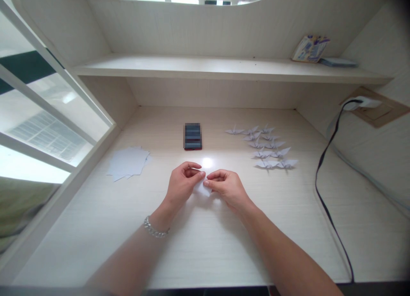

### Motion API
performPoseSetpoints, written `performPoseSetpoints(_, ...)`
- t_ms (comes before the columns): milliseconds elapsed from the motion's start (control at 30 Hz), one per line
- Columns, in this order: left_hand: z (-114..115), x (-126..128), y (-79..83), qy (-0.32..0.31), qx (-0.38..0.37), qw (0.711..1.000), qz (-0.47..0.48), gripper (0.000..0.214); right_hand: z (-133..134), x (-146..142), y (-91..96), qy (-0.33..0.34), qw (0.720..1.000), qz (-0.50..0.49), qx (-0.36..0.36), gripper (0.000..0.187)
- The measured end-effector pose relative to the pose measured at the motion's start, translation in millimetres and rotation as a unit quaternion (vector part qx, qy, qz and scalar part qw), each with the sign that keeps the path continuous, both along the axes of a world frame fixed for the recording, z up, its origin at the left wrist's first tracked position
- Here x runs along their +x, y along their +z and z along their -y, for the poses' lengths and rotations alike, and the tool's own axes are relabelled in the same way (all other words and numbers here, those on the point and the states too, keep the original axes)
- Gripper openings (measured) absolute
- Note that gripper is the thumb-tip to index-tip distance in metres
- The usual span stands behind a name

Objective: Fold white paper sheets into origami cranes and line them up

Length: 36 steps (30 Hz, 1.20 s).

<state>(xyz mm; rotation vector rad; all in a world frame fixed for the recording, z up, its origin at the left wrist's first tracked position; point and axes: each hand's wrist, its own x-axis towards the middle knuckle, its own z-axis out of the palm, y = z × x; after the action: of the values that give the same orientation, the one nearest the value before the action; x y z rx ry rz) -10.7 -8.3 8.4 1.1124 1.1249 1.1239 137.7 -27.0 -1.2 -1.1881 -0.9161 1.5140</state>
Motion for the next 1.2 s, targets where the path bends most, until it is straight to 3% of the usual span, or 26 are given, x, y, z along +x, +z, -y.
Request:
performPoseSetpoints(200,0.2,-2.3,0.9,-0.043,-0.004,0.999,-0.017,0.032,0.0,0.6,-1.9,0.004,0.999,0.035,0.031,0.029)
performPoseSetpoints(467,-0.8,-3.6,-3.2,-0.026,0.022,0.999,-0.039,0.031,-2.9,2.7,-0.6,0.034,0.998,0.033,0.042,0.023)
performPoseSetpoints(1200,-6.0,-3.2,0.5,-0.011,-0.025,0.999,0.024,0.029,-1.1,2.8,-0.3,0.009,0.996,0.052,0.072,0.015)
